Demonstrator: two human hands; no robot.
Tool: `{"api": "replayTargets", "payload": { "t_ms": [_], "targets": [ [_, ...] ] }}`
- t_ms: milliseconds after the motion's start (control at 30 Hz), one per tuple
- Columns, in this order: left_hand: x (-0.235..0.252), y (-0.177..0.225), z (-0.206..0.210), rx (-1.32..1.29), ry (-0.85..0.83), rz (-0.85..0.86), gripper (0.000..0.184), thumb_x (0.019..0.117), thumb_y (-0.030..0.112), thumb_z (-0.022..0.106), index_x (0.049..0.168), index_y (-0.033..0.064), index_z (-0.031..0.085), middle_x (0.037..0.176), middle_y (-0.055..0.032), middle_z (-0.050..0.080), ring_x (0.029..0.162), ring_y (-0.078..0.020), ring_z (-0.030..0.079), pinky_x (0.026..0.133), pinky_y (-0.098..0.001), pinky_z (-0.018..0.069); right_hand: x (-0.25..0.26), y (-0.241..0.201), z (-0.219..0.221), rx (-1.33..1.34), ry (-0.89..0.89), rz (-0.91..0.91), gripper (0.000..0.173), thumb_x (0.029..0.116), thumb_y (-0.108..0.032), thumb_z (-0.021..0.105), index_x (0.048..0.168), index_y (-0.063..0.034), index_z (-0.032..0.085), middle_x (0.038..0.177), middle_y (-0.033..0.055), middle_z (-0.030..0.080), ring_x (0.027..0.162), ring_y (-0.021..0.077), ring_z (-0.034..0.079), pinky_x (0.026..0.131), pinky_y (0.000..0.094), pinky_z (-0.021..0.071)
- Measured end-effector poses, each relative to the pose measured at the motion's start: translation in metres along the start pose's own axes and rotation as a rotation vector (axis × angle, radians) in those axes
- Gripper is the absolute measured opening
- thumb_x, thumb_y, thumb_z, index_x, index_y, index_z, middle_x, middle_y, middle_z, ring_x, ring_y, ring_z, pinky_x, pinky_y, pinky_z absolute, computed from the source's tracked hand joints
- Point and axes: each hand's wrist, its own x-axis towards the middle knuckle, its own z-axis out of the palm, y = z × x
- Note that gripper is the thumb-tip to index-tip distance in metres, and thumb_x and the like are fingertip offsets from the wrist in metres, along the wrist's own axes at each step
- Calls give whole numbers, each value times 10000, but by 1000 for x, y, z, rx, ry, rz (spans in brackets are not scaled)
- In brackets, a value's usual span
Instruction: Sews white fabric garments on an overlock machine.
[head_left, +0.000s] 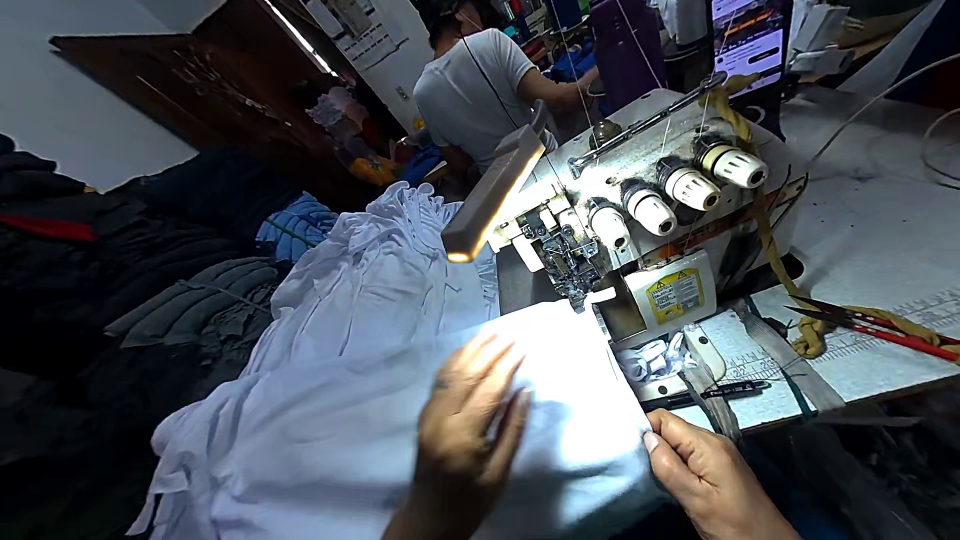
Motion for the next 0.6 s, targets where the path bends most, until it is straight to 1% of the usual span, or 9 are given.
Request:
{"api": "replayTargets", "payload": {
  "t_ms": [33,100,133,200,333,433,500,600],
  "targets": [
    [8,6,16,-40,-22,28,318,1024,266,559,1126,40,758,1201,-99,738,1248,-149,627,1081,-311,466,-2,-1,-3,33,-11,-28,187,956,-59,528,904,30,684,715,51,613,643,5,544,609,144,434],
    [17,9,40,-77,-53,41,306,1011,248,579,1130,42,771,1199,-86,739,1220,-143,643,1069,-295,475,-3,-4,-8,94,-39,-58,153,955,-66,599,957,48,700,788,91,664,703,18,588,668,143,474],
    [19,8,49,-70,-65,26,303,1005,251,582,1125,51,774,1200,-79,736,1210,-147,648,1065,-310,480,-2,-6,-9,112,-53,-56,143,946,-59,610,960,51,701,796,95,667,706,19,588,667,145,474],
    [19,6,60,-26,-91,-21,335,998,303,571,1144,82,776,1204,-59,733,1187,-157,661,1047,-350,492,0,-11,-11,135,-78,-51,136,930,-38,603,958,54,700,804,95,666,709,17,585,662,146,470],
    [19,13,66,52,-111,-68,428,1043,378,465,1238,125,750,1223,-83,711,1172,-229,648,997,-424,489,4,-24,-9,121,-105,-113,135,946,-21,586,955,67,688,826,138,677,735,70,612,689,175,485],
    [24,24,67,125,-123,-116,474,1051,409,432,1279,118,728,1217,-119,704,1163,-280,648,962,-475,497,6,-30,-8,82,-99,-147,127,945,-14,585,944,63,687,822,147,680,741,92,625,693,179,490],
    [31,32,69,199,-148,-138,490,1049,432,421,1291,130,721,1186,-130,698,1139,-298,652,941,-505,502,4,-30,-11,41,-97,-135,128,942,-14,589,945,62,692,828,151,685,750,99,632,697,185,494],
    [37,41,74,293,-176,-172,536,1047,480,381,1301,152,719,1139,-148,687,1075,-315,648,882,-518,485,2,-25,-17,12,-101,-107,127,937,-11,588,943,63,691,826,151,682,751,97,626,701,181,489]
  ]
}}
